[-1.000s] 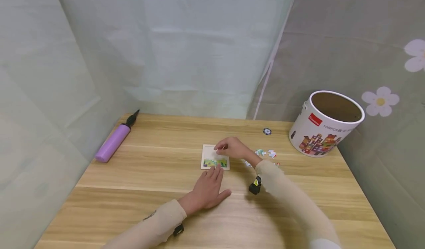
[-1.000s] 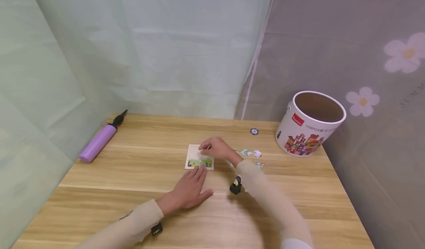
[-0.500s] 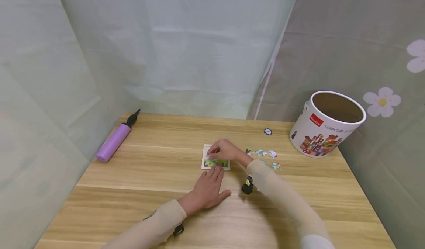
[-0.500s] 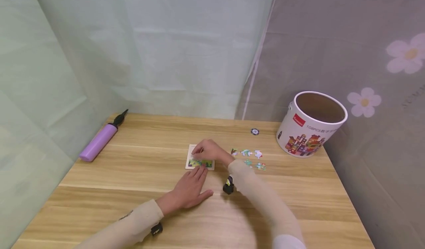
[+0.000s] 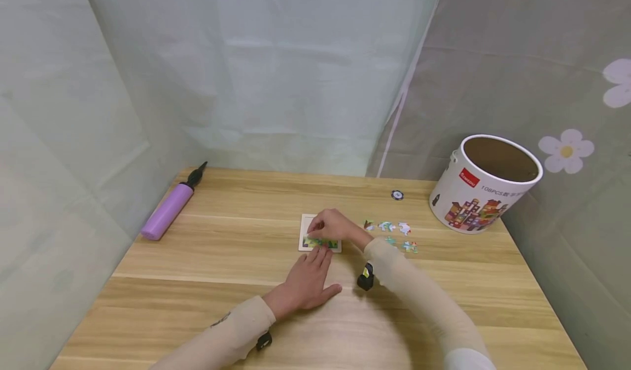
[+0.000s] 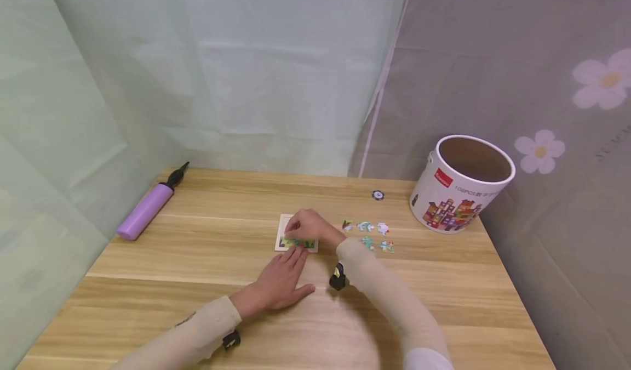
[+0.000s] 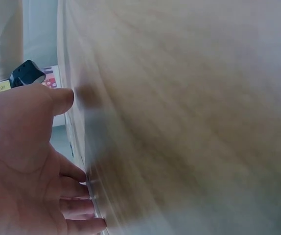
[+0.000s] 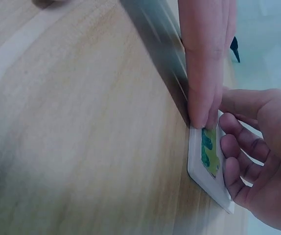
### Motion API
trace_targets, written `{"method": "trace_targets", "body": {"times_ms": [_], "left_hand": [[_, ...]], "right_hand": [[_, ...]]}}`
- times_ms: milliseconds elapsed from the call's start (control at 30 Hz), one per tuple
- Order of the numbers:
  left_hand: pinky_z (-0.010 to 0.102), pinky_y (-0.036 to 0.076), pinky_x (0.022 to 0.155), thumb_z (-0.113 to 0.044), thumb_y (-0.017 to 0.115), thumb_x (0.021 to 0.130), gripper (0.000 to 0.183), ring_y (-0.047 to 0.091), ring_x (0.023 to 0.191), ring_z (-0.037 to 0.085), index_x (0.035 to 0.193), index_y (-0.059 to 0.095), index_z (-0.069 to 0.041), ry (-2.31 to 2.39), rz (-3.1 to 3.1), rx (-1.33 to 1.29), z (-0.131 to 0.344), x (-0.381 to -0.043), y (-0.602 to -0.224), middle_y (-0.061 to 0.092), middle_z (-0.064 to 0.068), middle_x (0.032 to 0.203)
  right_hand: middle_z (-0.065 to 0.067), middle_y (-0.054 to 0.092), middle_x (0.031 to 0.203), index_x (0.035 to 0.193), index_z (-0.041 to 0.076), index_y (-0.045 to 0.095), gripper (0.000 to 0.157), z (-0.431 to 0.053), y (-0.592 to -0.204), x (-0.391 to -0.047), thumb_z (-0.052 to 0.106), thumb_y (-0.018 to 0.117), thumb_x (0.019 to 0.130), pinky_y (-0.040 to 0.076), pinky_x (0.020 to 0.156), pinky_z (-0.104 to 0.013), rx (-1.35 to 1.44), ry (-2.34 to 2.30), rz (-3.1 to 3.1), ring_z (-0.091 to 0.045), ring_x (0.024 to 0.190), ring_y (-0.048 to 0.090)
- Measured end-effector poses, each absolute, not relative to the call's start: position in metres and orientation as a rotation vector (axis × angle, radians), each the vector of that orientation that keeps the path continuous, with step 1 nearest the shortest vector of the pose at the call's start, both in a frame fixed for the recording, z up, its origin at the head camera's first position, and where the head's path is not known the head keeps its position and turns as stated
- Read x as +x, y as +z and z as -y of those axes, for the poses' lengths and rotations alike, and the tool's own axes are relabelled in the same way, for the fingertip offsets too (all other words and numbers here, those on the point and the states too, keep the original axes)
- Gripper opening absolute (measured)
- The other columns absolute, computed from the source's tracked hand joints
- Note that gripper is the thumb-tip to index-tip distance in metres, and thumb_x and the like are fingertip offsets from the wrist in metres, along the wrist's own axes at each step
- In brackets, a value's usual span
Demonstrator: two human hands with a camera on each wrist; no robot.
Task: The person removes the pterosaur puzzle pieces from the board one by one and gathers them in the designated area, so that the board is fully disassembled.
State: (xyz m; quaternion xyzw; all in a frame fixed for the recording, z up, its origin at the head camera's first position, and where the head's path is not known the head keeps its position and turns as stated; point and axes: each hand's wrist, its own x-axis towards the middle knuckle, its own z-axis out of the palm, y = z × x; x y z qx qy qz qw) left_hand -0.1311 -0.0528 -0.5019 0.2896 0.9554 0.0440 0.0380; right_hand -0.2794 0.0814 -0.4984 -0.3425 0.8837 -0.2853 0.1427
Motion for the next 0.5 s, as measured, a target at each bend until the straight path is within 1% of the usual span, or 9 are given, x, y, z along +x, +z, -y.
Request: {"method": "trace_targets", "body": {"times_ms": [200, 400, 500], "left_hand": [[0.051, 0.039, 0.114, -0.060, 0.050, 0.100, 0.086, 0.034, 0.150, 0.035, 0.153, 0.038, 0.007, 0.160, -2.899, 0.881, 0.0536, -0.1319, -0.5004, 0.037, 0.023, 0.161], [0.051, 0.038, 0.115, -0.061, 0.050, 0.099, 0.087, 0.031, 0.151, 0.035, 0.155, 0.036, 0.006, 0.157, -2.889, 0.869, 0.0535, -0.1320, -0.5012, 0.033, 0.022, 0.162], [0.051, 0.038, 0.115, -0.061, 0.051, 0.099, 0.087, 0.032, 0.151, 0.035, 0.154, 0.038, 0.005, 0.167, -2.889, 0.866, 0.0535, -0.1323, -0.5018, 0.035, 0.021, 0.162]], "right_hand": [[0.009, 0.067, 0.076, 0.087, 0.018, 0.075, 0.006, -0.0796, -0.4986, -0.2776, 0.019, 0.077, 0.093, 0.050, 0.067, -0.022, -0.920, -0.886, -2.514, -0.005, 0.070, 0.059], [0.007, 0.070, 0.081, 0.092, 0.014, 0.073, 0.004, -0.0797, -0.4936, -0.2744, 0.017, 0.075, 0.094, 0.053, 0.076, -0.025, -0.904, -0.989, -2.467, -0.007, 0.077, 0.064], [0.005, 0.071, 0.085, 0.095, 0.012, 0.072, 0.005, -0.0812, -0.4904, -0.2732, 0.017, 0.074, 0.095, 0.054, 0.078, -0.026, -0.887, -1.080, -2.472, -0.007, 0.080, 0.066]]}}
